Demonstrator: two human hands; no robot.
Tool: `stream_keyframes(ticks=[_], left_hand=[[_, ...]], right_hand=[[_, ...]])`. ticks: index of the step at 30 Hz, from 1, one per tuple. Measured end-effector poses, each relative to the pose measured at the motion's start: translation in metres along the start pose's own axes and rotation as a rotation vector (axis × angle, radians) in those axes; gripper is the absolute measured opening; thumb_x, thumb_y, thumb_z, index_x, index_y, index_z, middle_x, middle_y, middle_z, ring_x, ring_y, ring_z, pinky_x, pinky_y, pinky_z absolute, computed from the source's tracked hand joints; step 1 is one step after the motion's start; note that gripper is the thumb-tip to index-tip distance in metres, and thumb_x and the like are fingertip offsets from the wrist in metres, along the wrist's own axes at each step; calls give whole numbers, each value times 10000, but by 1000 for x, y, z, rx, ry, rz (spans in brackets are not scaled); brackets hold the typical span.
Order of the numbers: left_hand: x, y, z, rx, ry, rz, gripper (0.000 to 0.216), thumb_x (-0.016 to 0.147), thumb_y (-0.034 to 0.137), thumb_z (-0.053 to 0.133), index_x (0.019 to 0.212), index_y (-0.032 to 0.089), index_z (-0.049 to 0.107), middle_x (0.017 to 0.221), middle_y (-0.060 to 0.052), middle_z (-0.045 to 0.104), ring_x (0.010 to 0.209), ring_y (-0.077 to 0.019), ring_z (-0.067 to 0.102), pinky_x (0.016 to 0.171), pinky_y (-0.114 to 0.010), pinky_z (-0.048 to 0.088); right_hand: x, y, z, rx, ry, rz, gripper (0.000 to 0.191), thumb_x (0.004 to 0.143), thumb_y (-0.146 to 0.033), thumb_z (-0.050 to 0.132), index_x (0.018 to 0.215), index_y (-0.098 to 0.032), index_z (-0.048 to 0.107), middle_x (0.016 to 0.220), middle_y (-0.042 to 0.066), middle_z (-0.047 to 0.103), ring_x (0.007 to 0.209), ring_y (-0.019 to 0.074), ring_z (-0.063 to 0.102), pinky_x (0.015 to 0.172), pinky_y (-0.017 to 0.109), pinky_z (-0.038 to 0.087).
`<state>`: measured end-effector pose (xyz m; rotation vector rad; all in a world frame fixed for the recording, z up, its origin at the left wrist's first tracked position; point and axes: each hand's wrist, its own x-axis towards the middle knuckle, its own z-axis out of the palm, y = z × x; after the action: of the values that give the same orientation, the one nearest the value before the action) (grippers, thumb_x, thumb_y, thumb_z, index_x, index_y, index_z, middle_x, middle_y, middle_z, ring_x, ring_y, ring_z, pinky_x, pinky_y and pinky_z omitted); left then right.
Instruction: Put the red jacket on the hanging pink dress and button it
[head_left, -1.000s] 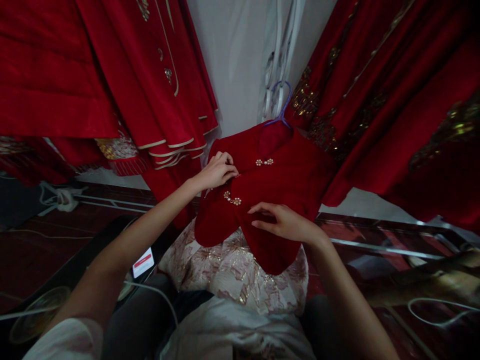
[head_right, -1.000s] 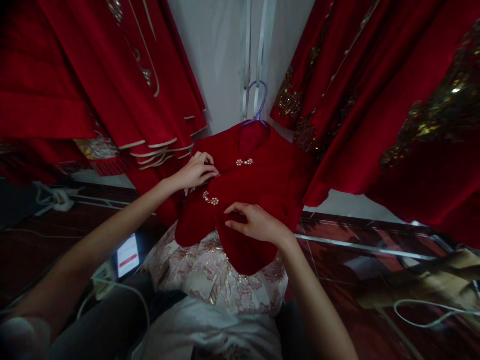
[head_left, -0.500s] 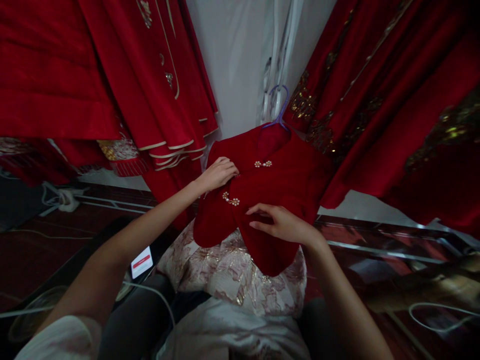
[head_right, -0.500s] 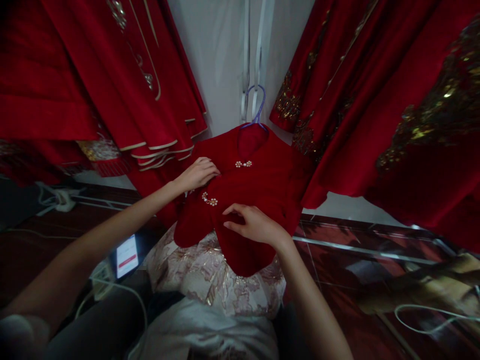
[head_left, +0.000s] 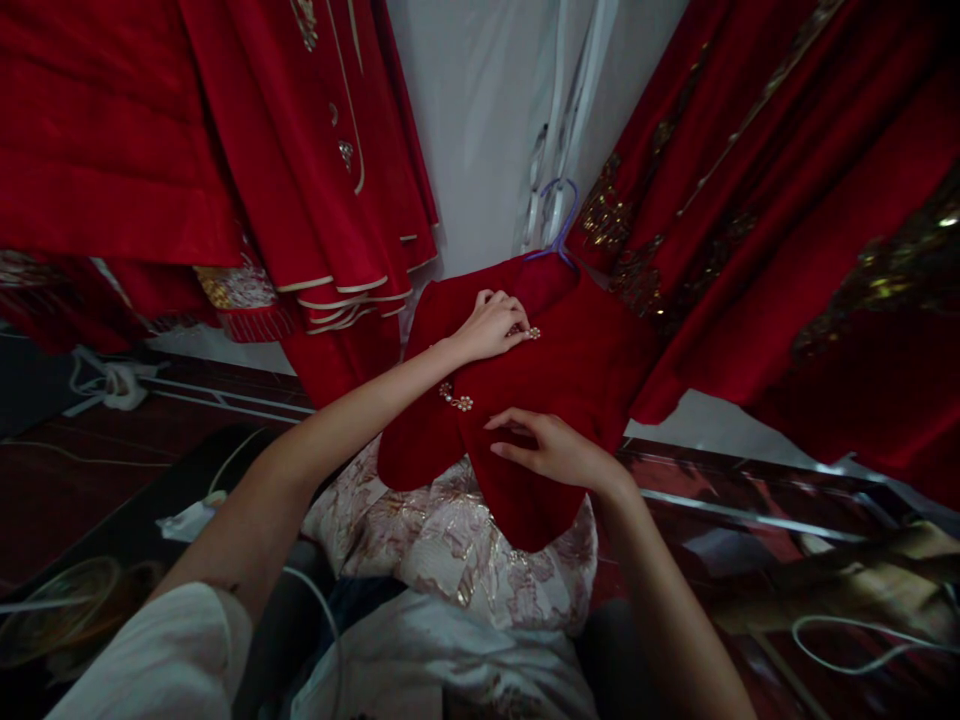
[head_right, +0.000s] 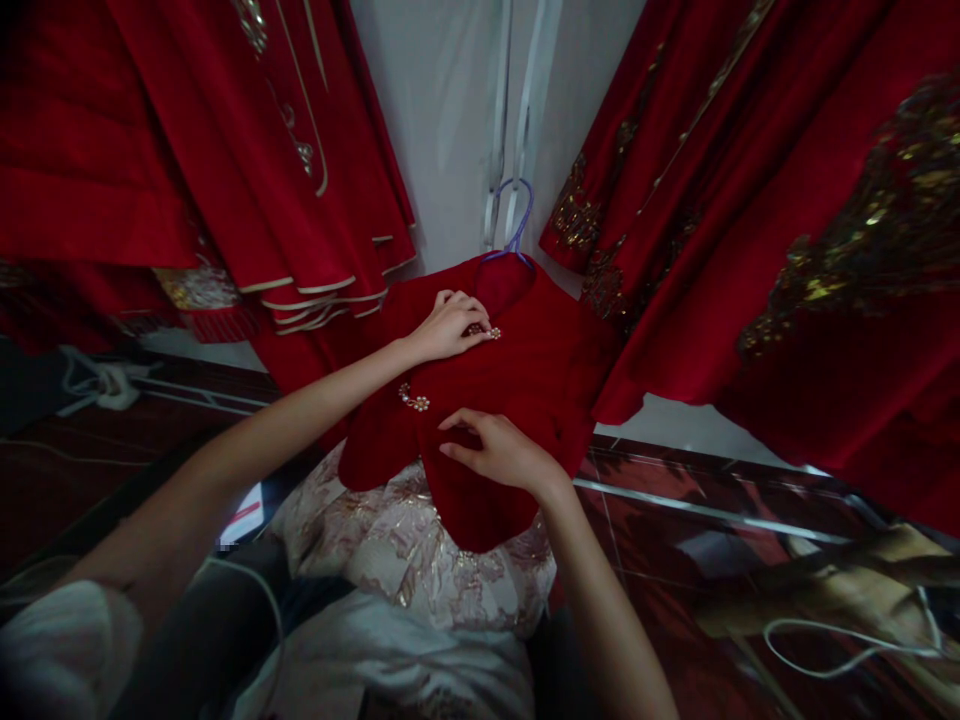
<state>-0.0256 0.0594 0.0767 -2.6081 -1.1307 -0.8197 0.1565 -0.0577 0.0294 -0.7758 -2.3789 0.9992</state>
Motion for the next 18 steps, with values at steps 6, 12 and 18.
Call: stream_keyframes(ticks=[6,12,18], left_hand=[[0,5,3,66,6,119,140,873,162,499,914,194,629,785,-21,640,913,-196,565,1134,-570,76],[-1,7,4,195,43,90,167,910,170,416,996,150,558,860,-52,641,930,-202,577,1141,-609,70],[-1,6,6,271,38,84,208,960,214,337,1043,150,516,868,-41,641,878,-173,604,1151,-570,131]], right_hand=[[2,0,2,46,30,-16,236,846,-304,612,1070,-240,645,1097,27,683,995,168,652,939,386,522],[10,-7,-27,158,210,55,213,839,-360,610,962,-197,671,943,47,714,864,165,675,835,351,555],[51,-10,-61,194,773,-93,340,803,-467,632,995,-187,633,1072,89,677,1021,196,634,979,385,478]])
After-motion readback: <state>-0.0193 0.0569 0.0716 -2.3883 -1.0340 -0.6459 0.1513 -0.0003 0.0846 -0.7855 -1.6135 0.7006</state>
